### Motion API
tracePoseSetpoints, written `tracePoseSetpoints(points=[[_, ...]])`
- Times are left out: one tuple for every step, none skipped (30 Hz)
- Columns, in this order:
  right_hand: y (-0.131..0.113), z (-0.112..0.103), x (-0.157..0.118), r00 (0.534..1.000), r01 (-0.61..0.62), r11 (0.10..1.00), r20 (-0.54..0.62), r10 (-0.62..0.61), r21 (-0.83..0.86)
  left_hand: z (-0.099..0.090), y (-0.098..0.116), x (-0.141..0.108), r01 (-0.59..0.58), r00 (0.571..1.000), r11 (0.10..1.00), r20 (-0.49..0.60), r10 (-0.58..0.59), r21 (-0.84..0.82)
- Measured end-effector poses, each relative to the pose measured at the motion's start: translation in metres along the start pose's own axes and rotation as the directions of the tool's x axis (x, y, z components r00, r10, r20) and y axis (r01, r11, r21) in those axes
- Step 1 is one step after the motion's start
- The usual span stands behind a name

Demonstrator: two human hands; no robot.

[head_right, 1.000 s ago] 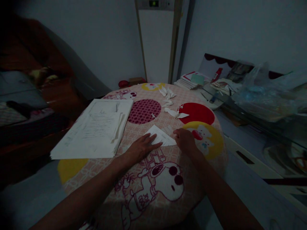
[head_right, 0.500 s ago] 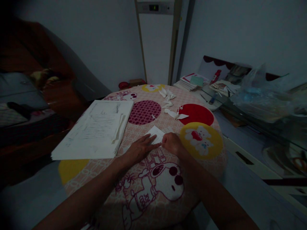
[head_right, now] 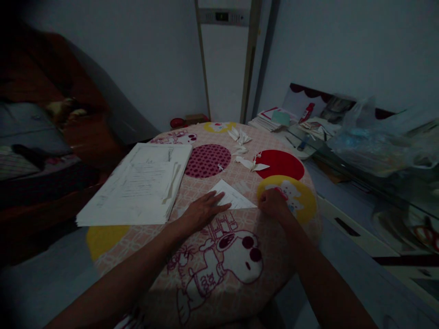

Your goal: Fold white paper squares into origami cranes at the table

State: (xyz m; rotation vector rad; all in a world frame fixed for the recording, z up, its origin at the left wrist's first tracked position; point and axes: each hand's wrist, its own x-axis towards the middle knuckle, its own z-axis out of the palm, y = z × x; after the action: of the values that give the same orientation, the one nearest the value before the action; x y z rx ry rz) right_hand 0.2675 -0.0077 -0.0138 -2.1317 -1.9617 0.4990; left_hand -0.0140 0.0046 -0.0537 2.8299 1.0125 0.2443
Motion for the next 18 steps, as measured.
tracePoseSetpoints(points=[[-0.003, -0.002, -0.001, 0.999, -0.002, 1.000, -0.035, 0.002, -0.009, 0.000, 0.000, 0.000, 0.003, 1.000, 1.000, -0.004, -0.003, -0.007], [-0.008, -0.003, -0.002, 0.998, 0.012, 1.000, -0.065, -0.012, 0.006, -0.001, 0.000, 0.000, 0.006, 1.000, 1.000, -0.008, -0.007, -0.015], [-0.016, -0.002, -0.003, 0.996, 0.067, 0.995, -0.064, -0.062, 0.074, -0.001, 0.001, 0.000, 0.007, 1.000, 1.000, -0.012, -0.008, -0.022], [-0.026, 0.001, -0.003, 0.992, 0.126, 0.978, -0.050, -0.120, 0.166, -0.002, 0.001, 0.000, 0.008, 1.000, 1.000, -0.015, -0.008, -0.026], [-0.036, 0.006, -0.002, 0.987, 0.159, 0.955, -0.022, -0.159, 0.248, -0.002, 0.001, 0.000, 0.009, 1.000, 1.000, -0.018, -0.009, -0.028], [-0.046, 0.011, -0.001, 0.980, 0.183, 0.930, 0.015, -0.198, 0.319, -0.002, 0.002, 0.000, 0.010, 1.000, 1.000, -0.020, -0.011, -0.027], [-0.055, 0.016, 0.001, 0.978, 0.184, 0.908, 0.021, -0.207, 0.375, -0.002, 0.002, 0.000, 0.016, 1.000, 0.999, -0.025, -0.017, -0.029], [-0.063, 0.022, 0.003, 0.978, 0.171, 0.900, 0.045, -0.206, 0.401, -0.002, 0.002, 0.000, 0.025, 0.999, 0.999, -0.032, -0.026, -0.037], [-0.068, 0.026, 0.005, 0.979, 0.152, 0.909, 0.068, -0.193, 0.388, -0.002, 0.002, 0.000, 0.038, 0.998, 0.998, -0.043, -0.040, -0.054], [-0.071, 0.029, 0.007, 0.980, 0.133, 0.914, 0.087, -0.179, 0.383, -0.001, 0.001, 0.000, 0.058, 0.996, 0.995, -0.063, -0.063, -0.080], [-0.073, 0.032, 0.009, 0.981, 0.107, 0.921, 0.112, -0.159, 0.374, 0.000, 0.001, 0.000, 0.082, 0.992, 0.990, -0.088, -0.092, -0.113], [-0.073, 0.033, 0.011, 0.981, 0.088, 0.927, 0.130, -0.144, 0.365, 0.002, 0.000, 0.001, 0.108, 0.985, 0.983, -0.115, -0.125, -0.148], [-0.072, 0.034, 0.012, 0.981, 0.077, 0.930, 0.141, -0.136, 0.359, 0.003, 0.000, 0.002, 0.132, 0.977, 0.975, -0.141, -0.158, -0.180], [-0.070, 0.034, 0.013, 0.981, 0.078, 0.933, 0.141, -0.135, 0.350, 0.005, -0.001, 0.004, 0.152, 0.969, 0.967, -0.162, -0.186, -0.202], [-0.069, 0.034, 0.014, 0.981, 0.090, 0.937, 0.130, -0.141, 0.337, 0.007, -0.001, 0.006, 0.170, 0.961, 0.961, -0.178, -0.210, -0.216], [-0.069, 0.034, 0.014, 0.982, 0.107, 0.941, 0.111, -0.150, 0.322, 0.008, 0.000, 0.009, 0.189, 0.955, 0.957, -0.188, -0.231, -0.221], [-0.068, 0.034, 0.013, 0.983, 0.124, 0.943, 0.092, -0.159, 0.308, 0.009, 0.002, 0.011, 0.209, 0.948, 0.953, -0.194, -0.253, -0.221], [-0.068, 0.033, 0.012, 0.983, 0.137, 0.944, 0.079, -0.167, 0.299, 0.010, 0.004, 0.014, 0.235, 0.939, 0.946, -0.199, -0.280, -0.221]])
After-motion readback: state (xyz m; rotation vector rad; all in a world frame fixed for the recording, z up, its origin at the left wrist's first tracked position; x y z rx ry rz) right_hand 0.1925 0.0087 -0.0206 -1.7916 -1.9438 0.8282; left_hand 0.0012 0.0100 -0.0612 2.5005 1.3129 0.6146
